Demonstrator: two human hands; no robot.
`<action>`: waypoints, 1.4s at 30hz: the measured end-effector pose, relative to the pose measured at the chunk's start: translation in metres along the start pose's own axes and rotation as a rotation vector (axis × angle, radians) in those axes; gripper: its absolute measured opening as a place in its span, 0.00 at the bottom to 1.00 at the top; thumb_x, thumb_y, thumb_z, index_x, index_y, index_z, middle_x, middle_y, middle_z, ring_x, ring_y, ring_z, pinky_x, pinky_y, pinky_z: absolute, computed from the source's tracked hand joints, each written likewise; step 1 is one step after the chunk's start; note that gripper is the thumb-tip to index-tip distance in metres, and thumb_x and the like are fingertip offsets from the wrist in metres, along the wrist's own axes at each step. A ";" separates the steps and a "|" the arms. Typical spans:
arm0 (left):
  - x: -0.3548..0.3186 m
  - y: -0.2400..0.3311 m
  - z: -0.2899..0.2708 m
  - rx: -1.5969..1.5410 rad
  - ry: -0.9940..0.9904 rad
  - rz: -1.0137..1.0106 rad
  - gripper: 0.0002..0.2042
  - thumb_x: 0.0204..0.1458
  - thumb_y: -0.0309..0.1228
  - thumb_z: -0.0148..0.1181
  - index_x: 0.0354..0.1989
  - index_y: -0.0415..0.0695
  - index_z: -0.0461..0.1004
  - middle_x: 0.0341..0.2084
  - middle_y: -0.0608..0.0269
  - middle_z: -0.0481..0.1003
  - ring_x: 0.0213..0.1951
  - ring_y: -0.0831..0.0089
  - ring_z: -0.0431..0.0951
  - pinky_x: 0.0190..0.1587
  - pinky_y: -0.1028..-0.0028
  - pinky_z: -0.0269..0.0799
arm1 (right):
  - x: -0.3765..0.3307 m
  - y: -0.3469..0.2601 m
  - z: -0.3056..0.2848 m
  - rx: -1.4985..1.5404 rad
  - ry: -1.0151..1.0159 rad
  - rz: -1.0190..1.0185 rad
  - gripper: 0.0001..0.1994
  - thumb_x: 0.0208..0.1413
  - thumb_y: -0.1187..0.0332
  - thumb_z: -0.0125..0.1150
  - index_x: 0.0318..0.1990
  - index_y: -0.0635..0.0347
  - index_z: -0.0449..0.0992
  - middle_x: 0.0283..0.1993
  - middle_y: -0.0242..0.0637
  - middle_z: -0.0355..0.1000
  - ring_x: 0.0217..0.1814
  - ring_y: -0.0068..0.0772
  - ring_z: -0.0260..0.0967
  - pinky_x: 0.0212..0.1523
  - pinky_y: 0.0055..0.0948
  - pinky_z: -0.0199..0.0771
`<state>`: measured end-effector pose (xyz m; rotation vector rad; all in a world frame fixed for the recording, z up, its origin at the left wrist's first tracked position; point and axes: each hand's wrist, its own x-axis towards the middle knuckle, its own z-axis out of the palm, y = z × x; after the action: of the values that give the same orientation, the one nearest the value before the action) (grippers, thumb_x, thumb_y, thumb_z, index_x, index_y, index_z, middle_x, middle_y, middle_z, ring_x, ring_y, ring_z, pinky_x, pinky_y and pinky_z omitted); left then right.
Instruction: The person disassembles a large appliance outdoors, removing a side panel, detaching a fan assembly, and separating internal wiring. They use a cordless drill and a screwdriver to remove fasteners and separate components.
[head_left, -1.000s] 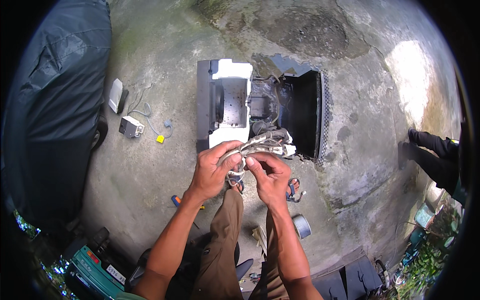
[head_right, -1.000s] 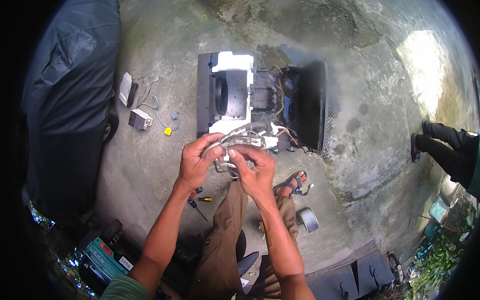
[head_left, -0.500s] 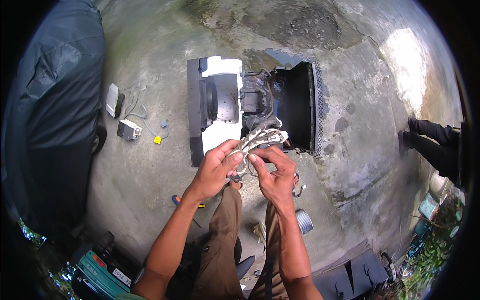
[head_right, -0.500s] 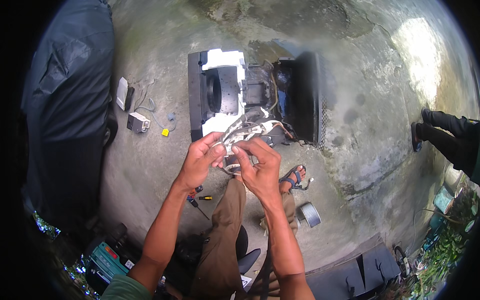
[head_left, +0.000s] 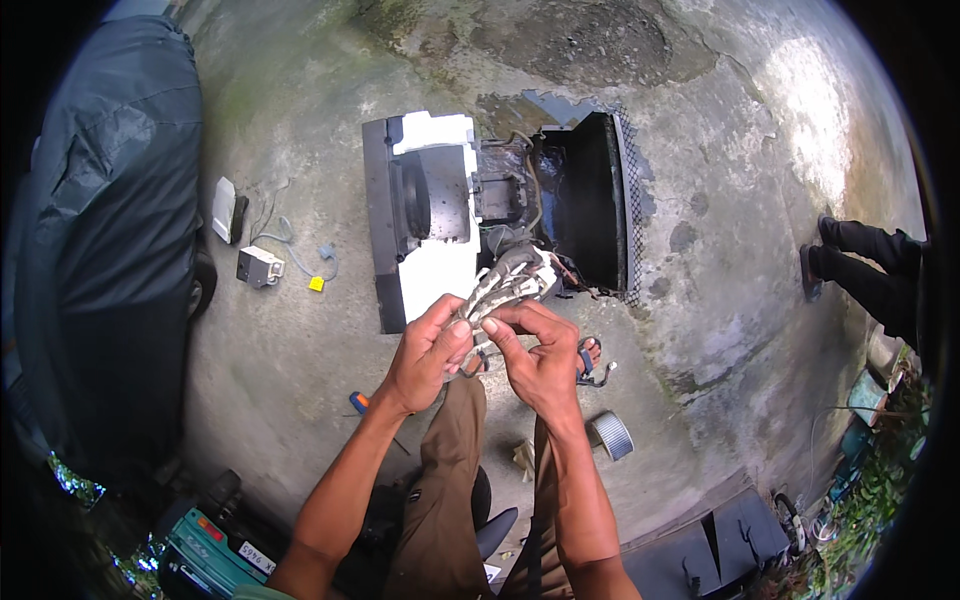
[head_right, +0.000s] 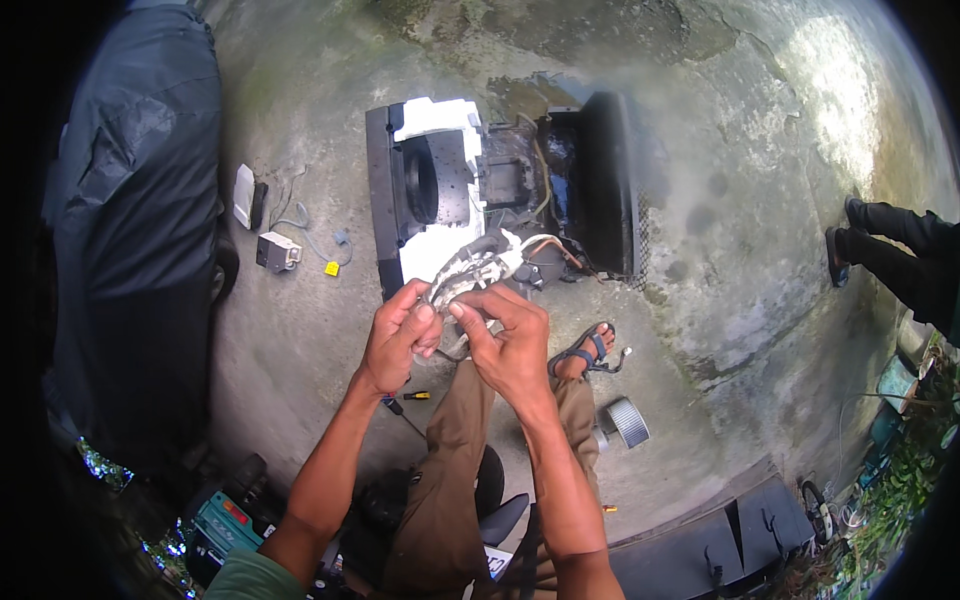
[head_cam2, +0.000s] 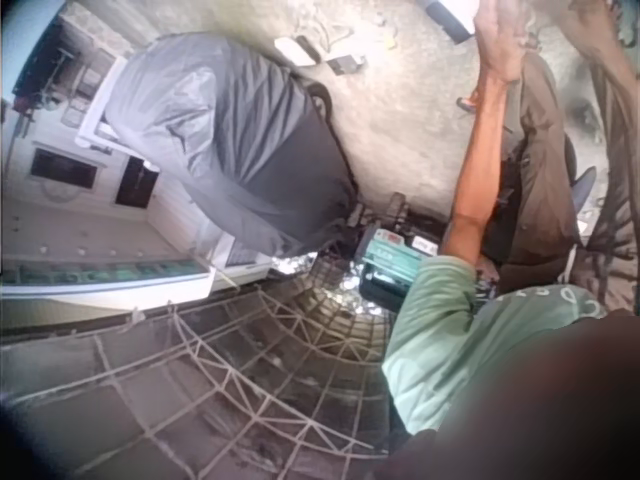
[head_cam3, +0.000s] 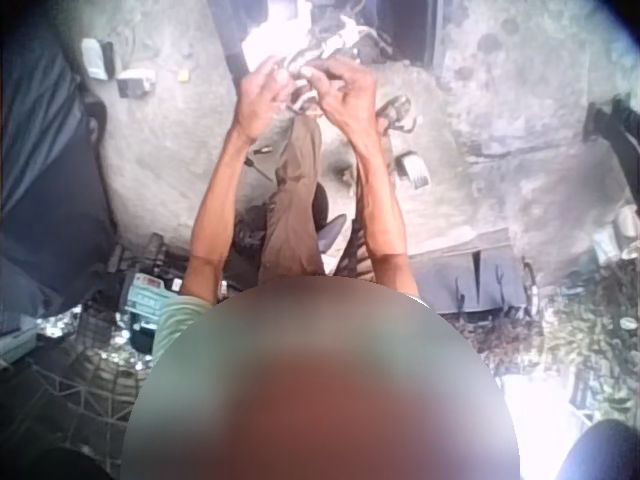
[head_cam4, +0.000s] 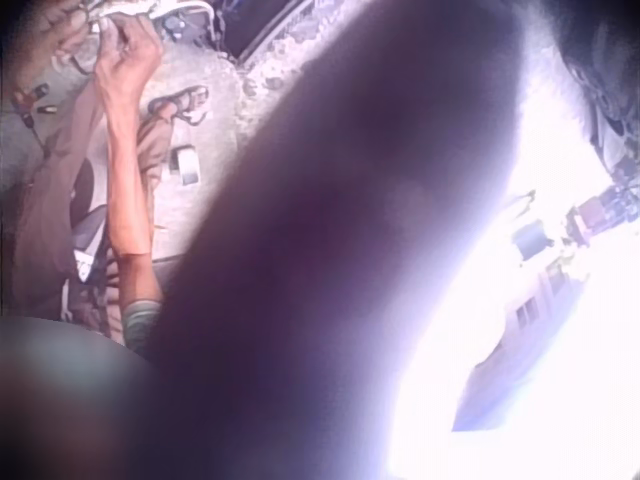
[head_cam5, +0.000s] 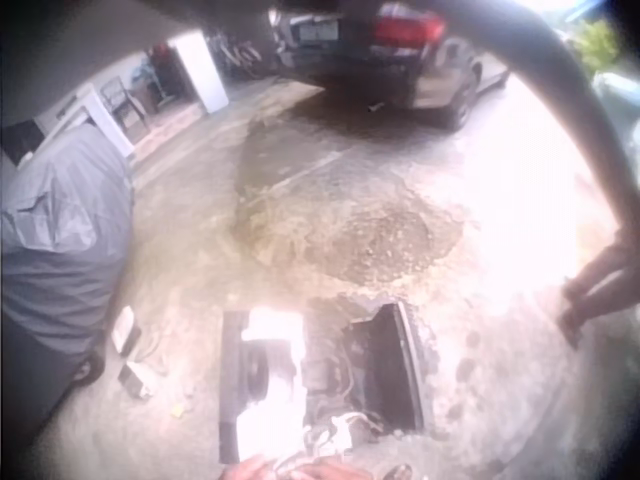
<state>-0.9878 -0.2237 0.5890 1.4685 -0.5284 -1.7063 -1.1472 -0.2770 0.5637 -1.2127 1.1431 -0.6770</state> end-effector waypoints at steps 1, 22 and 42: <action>-0.001 -0.001 0.002 0.003 0.016 0.024 0.17 0.67 0.43 0.50 0.50 0.39 0.68 0.20 0.74 0.60 0.22 0.86 0.57 0.27 0.81 0.58 | 0.000 0.000 0.000 0.004 -0.012 0.026 0.05 0.54 0.74 0.69 0.36 0.67 0.83 0.29 0.41 0.77 0.30 0.28 0.75 0.33 0.25 0.71; 0.010 -0.006 0.013 0.495 0.204 0.285 0.21 0.68 0.44 0.43 0.47 0.35 0.69 0.24 0.70 0.67 0.25 0.82 0.63 0.27 0.77 0.61 | -0.012 -0.006 0.017 0.037 0.204 -0.206 0.09 0.53 0.81 0.67 0.42 0.68 0.81 0.35 0.41 0.77 0.34 0.30 0.75 0.36 0.26 0.74; 0.023 -0.006 0.004 0.163 0.180 0.138 0.24 0.69 0.52 0.45 0.44 0.40 0.69 0.18 0.75 0.61 0.21 0.88 0.59 0.23 0.83 0.53 | 0.008 0.009 0.015 -0.157 0.202 -0.302 0.06 0.53 0.78 0.66 0.39 0.65 0.79 0.37 0.40 0.75 0.39 0.39 0.74 0.36 0.33 0.72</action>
<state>-0.9936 -0.2386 0.5716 1.6433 -0.6669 -1.4358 -1.1320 -0.2764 0.5519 -1.4947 1.2083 -0.9686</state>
